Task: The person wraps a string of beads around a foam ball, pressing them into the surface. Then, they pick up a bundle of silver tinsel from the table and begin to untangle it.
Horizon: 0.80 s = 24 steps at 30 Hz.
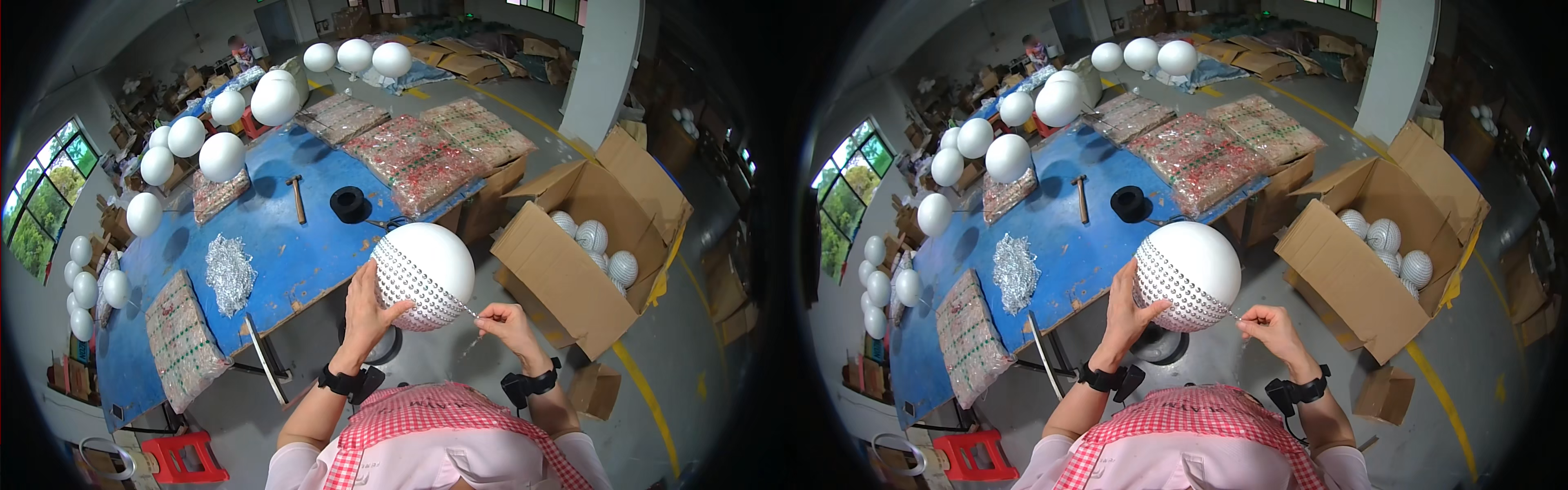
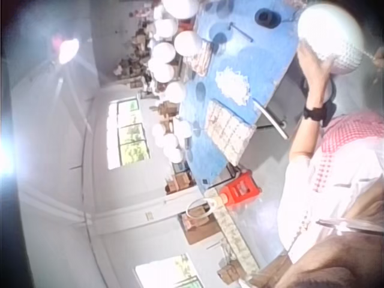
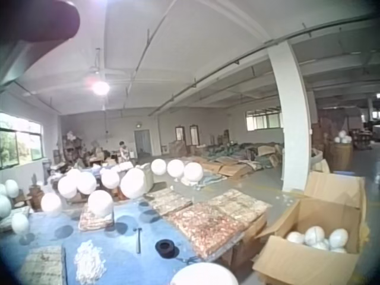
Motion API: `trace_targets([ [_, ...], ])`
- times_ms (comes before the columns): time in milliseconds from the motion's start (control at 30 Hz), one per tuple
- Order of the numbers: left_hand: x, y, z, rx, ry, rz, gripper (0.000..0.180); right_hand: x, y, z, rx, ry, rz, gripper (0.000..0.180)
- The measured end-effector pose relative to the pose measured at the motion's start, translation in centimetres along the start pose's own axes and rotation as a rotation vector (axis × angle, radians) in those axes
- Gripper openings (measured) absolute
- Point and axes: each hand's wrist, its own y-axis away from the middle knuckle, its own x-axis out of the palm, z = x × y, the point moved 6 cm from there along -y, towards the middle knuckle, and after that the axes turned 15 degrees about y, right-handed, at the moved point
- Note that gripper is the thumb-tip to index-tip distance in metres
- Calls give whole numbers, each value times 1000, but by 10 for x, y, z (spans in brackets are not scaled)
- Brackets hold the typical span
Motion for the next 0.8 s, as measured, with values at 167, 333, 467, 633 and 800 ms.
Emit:
trace_targets([
  [167,-3,2,0,-42,31,-46,92,-4,14,26,-77,-129,12,10],
  [333,-3,4,-5,-69,82,-98,79,-5,9,14,-64,-44,-28,11],
  [467,-4,2,-7,-59,47,-96,67,-2,3,-2,-34,16,-37,12],
  [633,-5,1,-1,-105,95,-72,65,-4,0,-8,-5,11,-32,12],
  [800,1,4,3,-15,26,-8,72,0,1,-6,13,6,14,12],
])
